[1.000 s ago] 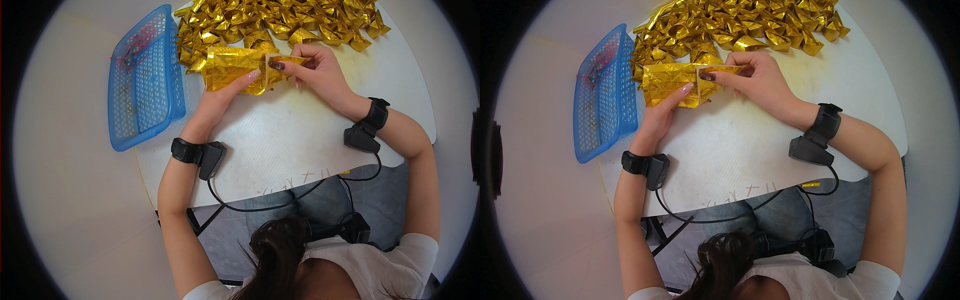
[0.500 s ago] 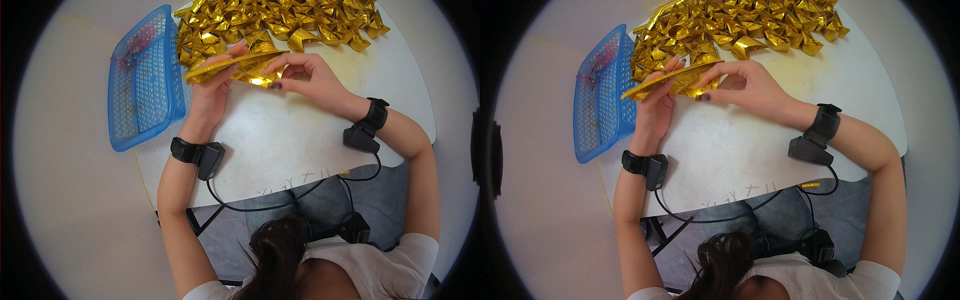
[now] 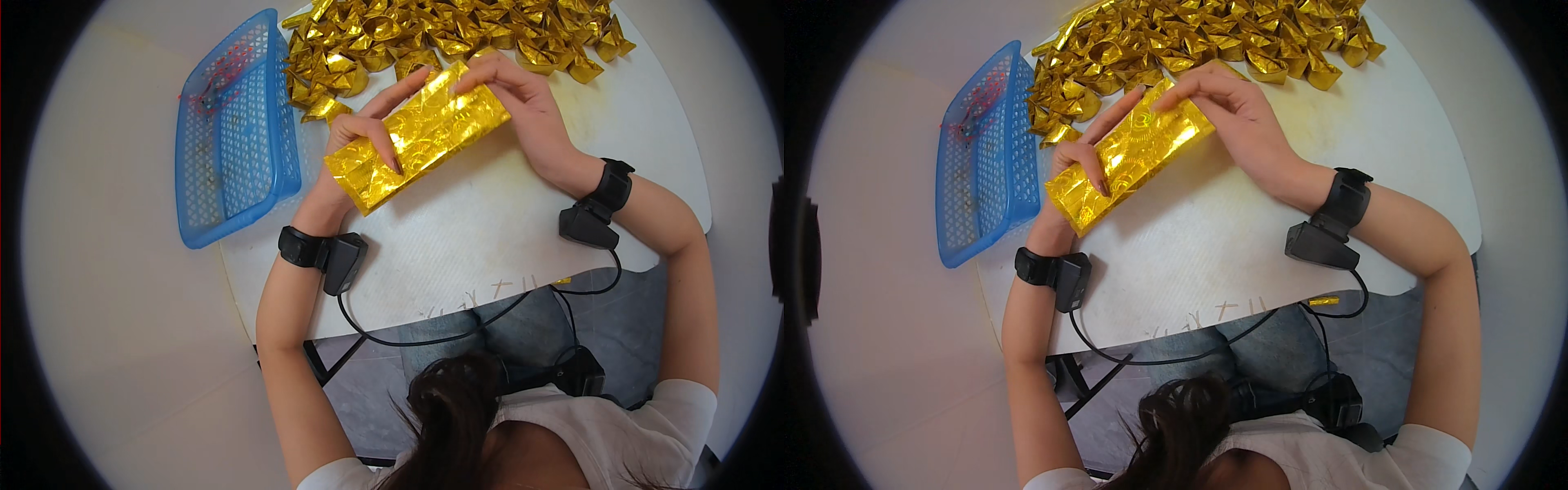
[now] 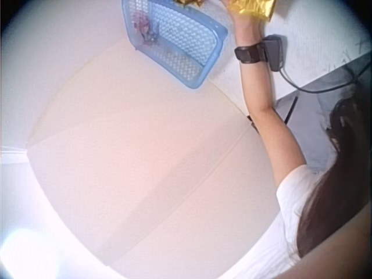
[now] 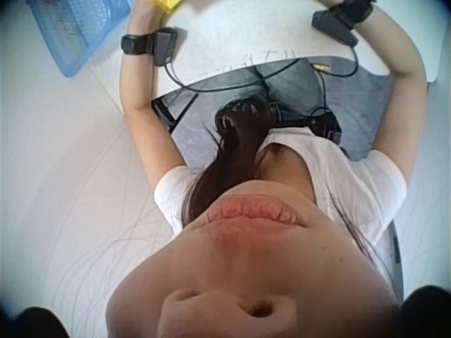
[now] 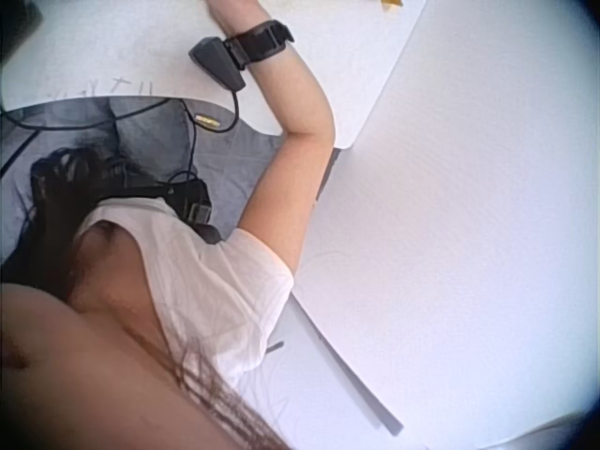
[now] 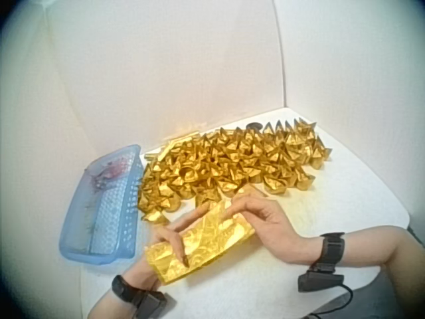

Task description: Folding gold foil paper into traditional Chinese yuanbao ingots.

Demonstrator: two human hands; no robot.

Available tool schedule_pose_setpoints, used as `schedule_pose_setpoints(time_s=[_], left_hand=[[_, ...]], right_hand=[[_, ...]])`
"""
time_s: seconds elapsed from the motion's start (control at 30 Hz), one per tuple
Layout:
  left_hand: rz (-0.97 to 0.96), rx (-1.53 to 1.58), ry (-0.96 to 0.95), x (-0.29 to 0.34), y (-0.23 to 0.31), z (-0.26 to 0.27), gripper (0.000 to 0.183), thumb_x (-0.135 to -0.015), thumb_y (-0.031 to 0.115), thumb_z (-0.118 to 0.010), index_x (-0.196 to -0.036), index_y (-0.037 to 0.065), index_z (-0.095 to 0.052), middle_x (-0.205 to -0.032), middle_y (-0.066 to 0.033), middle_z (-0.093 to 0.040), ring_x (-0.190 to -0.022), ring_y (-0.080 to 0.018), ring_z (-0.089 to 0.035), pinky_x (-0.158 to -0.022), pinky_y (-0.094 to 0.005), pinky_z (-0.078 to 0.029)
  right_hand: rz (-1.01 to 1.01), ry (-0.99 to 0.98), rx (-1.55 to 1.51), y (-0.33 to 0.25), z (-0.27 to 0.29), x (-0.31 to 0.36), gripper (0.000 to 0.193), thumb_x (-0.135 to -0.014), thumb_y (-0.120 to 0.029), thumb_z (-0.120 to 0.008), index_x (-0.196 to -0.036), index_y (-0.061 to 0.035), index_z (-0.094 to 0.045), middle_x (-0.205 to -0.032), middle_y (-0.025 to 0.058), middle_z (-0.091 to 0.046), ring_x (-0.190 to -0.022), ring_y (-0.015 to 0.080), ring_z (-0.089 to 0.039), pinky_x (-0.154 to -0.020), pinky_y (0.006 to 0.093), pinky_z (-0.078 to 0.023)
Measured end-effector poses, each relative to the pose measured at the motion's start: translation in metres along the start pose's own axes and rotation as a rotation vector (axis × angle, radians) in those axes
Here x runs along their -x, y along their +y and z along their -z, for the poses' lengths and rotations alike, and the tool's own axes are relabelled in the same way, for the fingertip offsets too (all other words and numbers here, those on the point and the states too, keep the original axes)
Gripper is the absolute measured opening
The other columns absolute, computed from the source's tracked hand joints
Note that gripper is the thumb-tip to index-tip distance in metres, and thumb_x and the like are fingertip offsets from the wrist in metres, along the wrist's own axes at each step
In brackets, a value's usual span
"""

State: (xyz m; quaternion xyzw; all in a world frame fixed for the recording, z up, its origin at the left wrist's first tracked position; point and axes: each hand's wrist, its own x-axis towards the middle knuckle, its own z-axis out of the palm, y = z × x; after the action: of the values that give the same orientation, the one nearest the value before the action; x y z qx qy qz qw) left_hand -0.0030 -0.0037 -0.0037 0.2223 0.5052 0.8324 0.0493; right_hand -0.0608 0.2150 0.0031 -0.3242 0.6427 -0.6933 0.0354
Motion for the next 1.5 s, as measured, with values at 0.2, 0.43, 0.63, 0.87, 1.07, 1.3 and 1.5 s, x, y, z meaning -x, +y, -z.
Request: schedule_pose_setpoints(time_s=[0.2,0.43,0.63,0.87,1.07,1.3,1.5], left_hand=[[-0.002,-0.173,0.015,0.001,0.000,0.004,0.017,-0.078,0.000,-0.063,-0.062,-0.001,-0.067,-0.136,-0.0243,-0.044,-0.120,-0.0316,-0.051,-0.098,-0.0370,-0.046],[0.135,-0.200,0.356,-0.004,0.010,-0.012,0.039,-0.095,0.025,-0.048,-0.126,0.002,-0.051,-0.122,-0.0173,-0.058,-0.109,-0.0242,-0.060,-0.092,-0.0319,-0.049],[0.129,0.088,0.427,-0.004,0.013,-0.017,0.055,-0.098,0.044,-0.035,-0.132,0.001,-0.042,-0.121,-0.0142,-0.057,-0.107,-0.0225,-0.060,-0.089,-0.0337,-0.051],[0.178,-0.424,0.457,0.001,0.005,-0.013,0.037,-0.082,0.013,-0.072,-0.112,-0.004,-0.058,-0.103,-0.0102,-0.065,-0.090,-0.0155,-0.064,-0.080,-0.0285,-0.053],[0.113,-0.411,0.481,0.002,0.000,-0.011,0.032,-0.080,0.006,-0.073,-0.108,-0.005,-0.059,-0.101,-0.0100,-0.066,-0.087,-0.0141,-0.064,-0.079,-0.0263,-0.051],[0.225,-0.336,0.493,-0.001,0.008,-0.018,0.031,-0.087,0.003,-0.063,-0.115,-0.006,-0.054,-0.106,-0.0141,-0.063,-0.086,-0.0189,-0.066,-0.062,-0.0267,-0.056],[0.311,-0.379,0.489,-0.003,0.013,-0.024,0.027,-0.084,0.005,-0.066,-0.107,-0.006,-0.055,-0.086,-0.0113,-0.065,-0.057,-0.0152,-0.063,-0.049,-0.0228,-0.052]], right_hand=[[-0.325,-0.017,-0.343,-0.008,-0.006,0.002,0.037,-0.088,-0.003,-0.055,-0.124,-0.0070,-0.050,-0.096,0.0006,-0.062,-0.085,0.0047,-0.054,-0.079,0.0203,-0.040],[-0.239,0.068,-0.112,0.008,-0.003,0.001,0.038,-0.090,-0.008,-0.059,-0.126,-0.0059,-0.047,-0.086,0.0010,-0.067,-0.073,-0.0001,-0.054,-0.059,0.0157,-0.037],[-0.218,0.146,-0.176,0.008,-0.004,-0.001,0.023,-0.091,-0.010,-0.059,-0.112,-0.0009,-0.055,-0.093,0.0026,-0.068,-0.079,0.0009,-0.058,-0.067,0.0156,-0.045],[-0.239,0.148,-0.222,0.013,-0.003,-0.002,0.019,-0.092,-0.011,-0.058,-0.108,-0.0008,-0.057,-0.095,0.0020,-0.068,-0.083,0.0021,-0.060,-0.072,0.0164,-0.048],[-0.233,0.108,-0.206,0.008,-0.005,-0.002,0.022,-0.092,-0.013,-0.060,-0.110,-0.0010,-0.056,-0.096,0.0019,-0.068,-0.083,0.0021,-0.060,-0.071,0.0168,-0.048],[-0.266,0.078,-0.169,0.005,-0.001,-0.001,0.028,-0.093,-0.015,-0.058,-0.117,-0.0014,-0.056,-0.102,0.0028,-0.068,-0.086,0.0043,-0.062,-0.074,0.0191,-0.050],[-0.271,0.148,-0.188,0.007,-0.002,-0.001,0.022,-0.091,-0.016,-0.060,-0.109,-0.0020,-0.059,-0.094,0.0010,-0.068,-0.082,0.0029,-0.061,-0.068,0.0173,-0.049]])
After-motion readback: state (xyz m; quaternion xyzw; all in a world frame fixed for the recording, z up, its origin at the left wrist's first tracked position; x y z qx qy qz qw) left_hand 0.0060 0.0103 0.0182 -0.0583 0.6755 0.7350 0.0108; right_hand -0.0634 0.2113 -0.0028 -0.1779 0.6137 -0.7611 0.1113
